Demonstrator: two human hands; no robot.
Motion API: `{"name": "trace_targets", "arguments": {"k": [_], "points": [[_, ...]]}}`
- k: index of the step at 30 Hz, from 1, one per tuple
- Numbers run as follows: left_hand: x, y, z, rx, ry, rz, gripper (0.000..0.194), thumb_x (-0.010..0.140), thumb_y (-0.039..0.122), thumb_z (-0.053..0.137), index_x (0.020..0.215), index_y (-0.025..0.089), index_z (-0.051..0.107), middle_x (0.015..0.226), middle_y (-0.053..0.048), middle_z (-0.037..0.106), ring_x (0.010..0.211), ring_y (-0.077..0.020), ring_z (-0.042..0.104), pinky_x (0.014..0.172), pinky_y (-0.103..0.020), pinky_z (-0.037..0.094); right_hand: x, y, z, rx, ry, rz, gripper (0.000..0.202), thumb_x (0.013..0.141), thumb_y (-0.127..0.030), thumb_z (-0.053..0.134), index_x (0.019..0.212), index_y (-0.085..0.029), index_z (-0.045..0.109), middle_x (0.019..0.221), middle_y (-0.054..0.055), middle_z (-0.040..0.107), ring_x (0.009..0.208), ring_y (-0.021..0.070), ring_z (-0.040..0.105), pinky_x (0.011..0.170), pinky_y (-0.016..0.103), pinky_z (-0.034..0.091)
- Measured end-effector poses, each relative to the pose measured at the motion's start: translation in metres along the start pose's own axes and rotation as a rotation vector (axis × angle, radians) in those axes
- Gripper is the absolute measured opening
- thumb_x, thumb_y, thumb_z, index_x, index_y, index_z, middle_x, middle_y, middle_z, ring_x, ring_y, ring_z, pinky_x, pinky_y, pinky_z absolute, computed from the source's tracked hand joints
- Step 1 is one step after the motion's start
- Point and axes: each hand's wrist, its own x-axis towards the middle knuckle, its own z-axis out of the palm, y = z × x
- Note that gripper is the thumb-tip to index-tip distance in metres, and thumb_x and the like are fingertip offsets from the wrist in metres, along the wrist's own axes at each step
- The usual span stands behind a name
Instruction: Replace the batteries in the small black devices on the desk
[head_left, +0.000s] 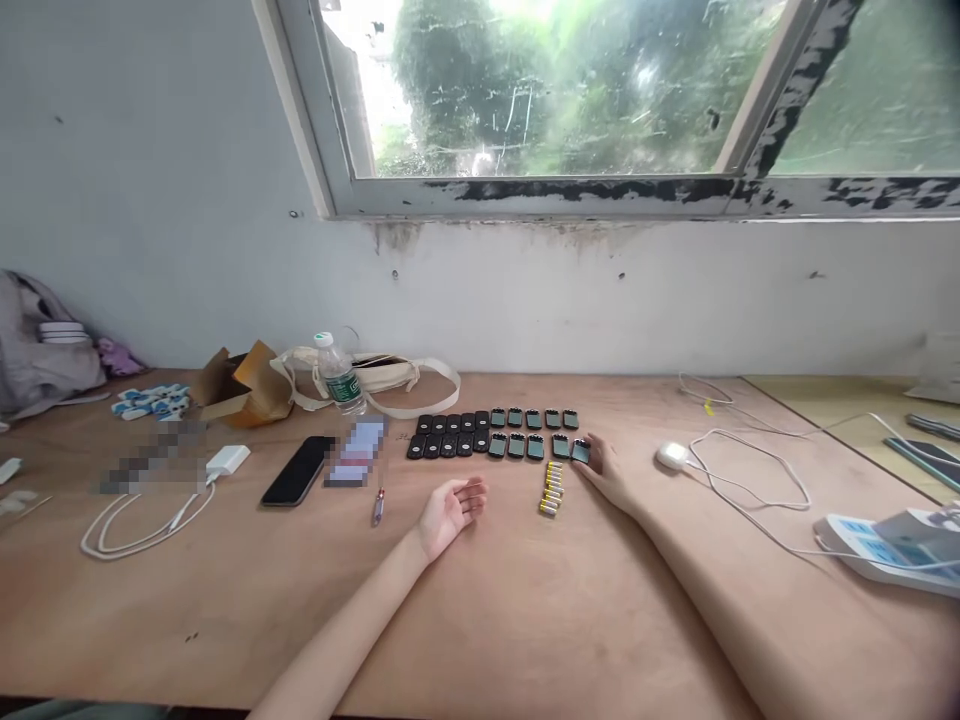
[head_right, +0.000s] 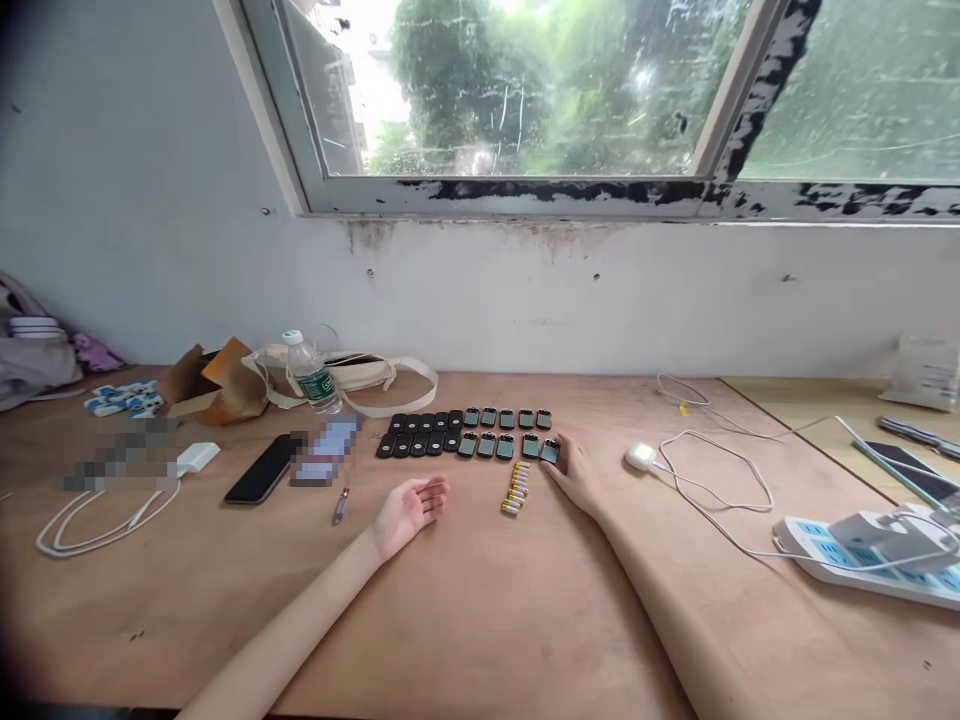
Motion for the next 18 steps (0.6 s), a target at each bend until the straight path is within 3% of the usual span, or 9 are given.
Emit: {"name": "trace_targets", "arguments": {"k": [3, 6, 10, 13, 15, 18], "points": [[0.0, -0.001, 0.0, 0.041, 0.0, 0.024, 0.023, 0.083, 0.014, 0.047, 0.092, 0.006, 0.067, 0.084, -0.011, 0.07, 0.071, -0.0143, 0.064, 0.072, -0.025, 0.05, -0.003, -0.007, -0.004, 0.103, 0.114, 0.073, 0.067, 0.075, -0.057, 0.059, 0.128, -0.021, 0.038, 0.116, 0.012, 0.056, 0.105, 0.0279, 0.055, 0.09, 0.048, 0.047], [0.0, -0.004, 0.001, 0.138, 0.022, 0.097, 0.017, 0.079, 0.014, 0.053, 0.089, 0.009, 0.066, 0.081, -0.009, 0.069, 0.067, -0.013, 0.063, 0.069, -0.024, 0.049, -0.02, -0.036, -0.008, 0.116, 0.237, 0.071, 0.067, 0.076, -0.057, 0.059, 0.129, -0.022, 0.038, 0.116, 0.012, 0.054, 0.105, 0.0279, 0.054, 0.088, 0.047, 0.047], [0.0, -0.014, 0.004, 0.32, 0.043, 0.21, 0.014, 0.074, 0.017, 0.061, 0.085, 0.011, 0.065, 0.078, -0.007, 0.067, 0.065, -0.0123, 0.062, 0.068, -0.023, 0.048, -0.058, -0.101, -0.002, 0.04, 0.059, -0.122, 0.058, 0.078, -0.046, 0.063, 0.126, -0.023, 0.04, 0.116, 0.011, 0.055, 0.107, 0.0276, 0.052, 0.09, 0.045, 0.045], [-0.001, -0.021, 0.005, 0.453, 0.082, 0.306, 0.017, 0.074, 0.024, 0.061, 0.086, 0.012, 0.064, 0.081, -0.006, 0.066, 0.067, -0.0129, 0.06, 0.067, -0.024, 0.048, -0.08, -0.148, 0.011, -0.056, -0.057, -0.294, 0.054, 0.072, -0.041, 0.07, 0.118, -0.023, 0.048, 0.109, 0.01, 0.058, 0.103, 0.0295, 0.05, 0.088, 0.047, 0.044], [-0.002, -0.024, 0.006, 0.578, 0.106, 0.381, 0.019, 0.076, 0.027, 0.06, 0.087, 0.013, 0.064, 0.084, -0.006, 0.066, 0.069, -0.0139, 0.06, 0.065, -0.023, 0.048, -0.085, -0.17, 0.02, -0.103, -0.146, -0.373, 0.056, 0.068, -0.042, 0.074, 0.116, -0.024, 0.05, 0.107, 0.01, 0.058, 0.099, 0.0295, 0.049, 0.087, 0.047, 0.043], [-0.003, -0.028, 0.006, 0.821, 0.115, 0.478, 0.019, 0.078, 0.03, 0.059, 0.091, 0.016, 0.064, 0.089, -0.007, 0.066, 0.076, -0.0167, 0.06, 0.066, -0.024, 0.048, -0.082, -0.183, 0.028, -0.134, -0.203, -0.385, 0.059, 0.067, -0.048, 0.074, 0.116, -0.024, 0.05, 0.106, 0.01, 0.057, 0.097, 0.0284, 0.05, 0.084, 0.045, 0.044]]}}
